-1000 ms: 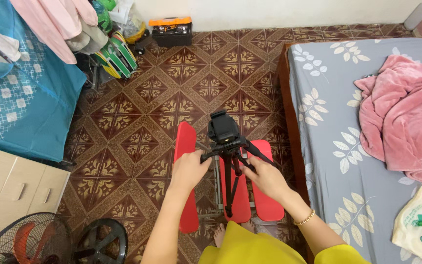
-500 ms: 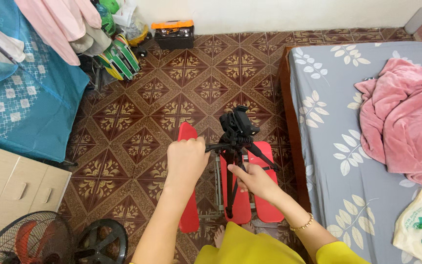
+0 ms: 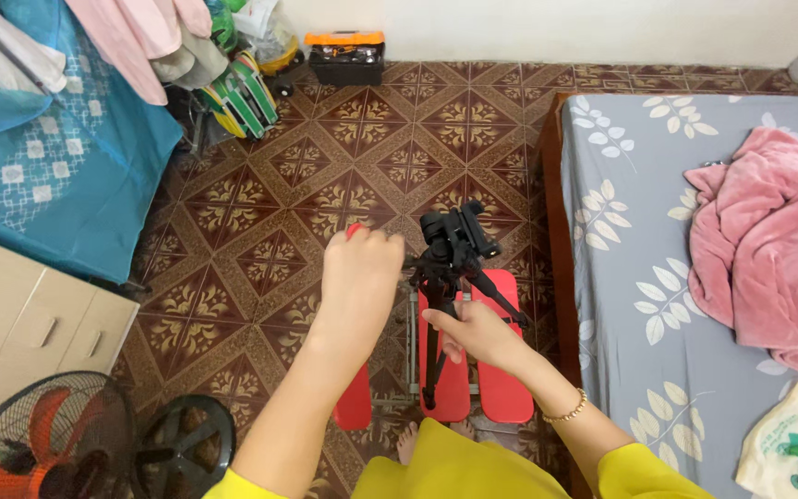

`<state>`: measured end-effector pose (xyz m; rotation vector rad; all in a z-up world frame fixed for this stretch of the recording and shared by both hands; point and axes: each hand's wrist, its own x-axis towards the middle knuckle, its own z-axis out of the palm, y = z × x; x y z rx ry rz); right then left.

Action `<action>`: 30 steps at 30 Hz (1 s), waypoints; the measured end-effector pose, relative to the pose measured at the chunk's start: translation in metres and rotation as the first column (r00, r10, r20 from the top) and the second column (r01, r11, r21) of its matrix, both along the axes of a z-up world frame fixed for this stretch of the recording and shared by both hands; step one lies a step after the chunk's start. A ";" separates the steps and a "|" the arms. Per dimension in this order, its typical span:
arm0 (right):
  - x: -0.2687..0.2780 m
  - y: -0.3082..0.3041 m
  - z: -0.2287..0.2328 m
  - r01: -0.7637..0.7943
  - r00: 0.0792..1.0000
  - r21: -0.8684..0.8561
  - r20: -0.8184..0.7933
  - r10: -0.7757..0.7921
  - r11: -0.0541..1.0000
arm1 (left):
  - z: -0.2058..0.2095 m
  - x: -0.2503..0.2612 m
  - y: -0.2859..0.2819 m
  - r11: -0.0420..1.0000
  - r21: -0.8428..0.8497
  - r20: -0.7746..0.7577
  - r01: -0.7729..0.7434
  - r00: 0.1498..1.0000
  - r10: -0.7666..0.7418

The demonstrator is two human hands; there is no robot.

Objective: The person assembles a small black tripod on a red step stool. They extend the legs, adjust the central hub, and tighten the leg locks to secure the structure.

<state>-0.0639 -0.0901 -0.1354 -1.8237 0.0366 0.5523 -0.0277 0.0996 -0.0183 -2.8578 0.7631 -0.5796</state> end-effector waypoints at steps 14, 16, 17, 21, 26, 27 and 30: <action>0.000 -0.009 -0.006 -0.036 0.998 0.100 -0.046 0.041 0.994 | 0.035 0.028 -0.035 0.670 -0.739 -0.155 0.076 0.948 -0.279; 0.001 -0.012 0.001 -0.060 0.997 0.053 -0.035 0.062 0.997 | 0.034 0.030 -0.036 0.665 -0.741 -0.113 0.090 0.960 -0.255; -0.001 -0.016 0.003 -0.101 0.995 -0.011 -0.016 0.101 0.995 | 0.032 0.028 -0.036 0.663 -0.743 -0.096 0.093 0.965 -0.243; 0.000 -0.031 0.013 -0.199 0.975 -0.441 -0.001 0.221 0.875 | 0.028 0.027 -0.025 0.621 -0.780 -0.129 0.076 0.952 -0.279; 0.011 -0.033 0.006 0.162 0.856 -0.111 0.510 -0.083 0.981 | 0.027 0.034 -0.006 0.512 -0.841 -0.108 0.177 0.871 -0.479; 0.013 -0.029 0.003 0.127 0.766 -0.008 0.636 -0.093 0.992 | 0.026 0.035 -0.002 0.490 -0.852 -0.119 0.183 0.845 -0.522; 0.015 -0.008 -0.009 0.278 0.764 -0.230 0.641 -0.070 0.932 | 0.020 0.043 0.017 0.435 -0.875 -0.135 0.210 0.758 -0.638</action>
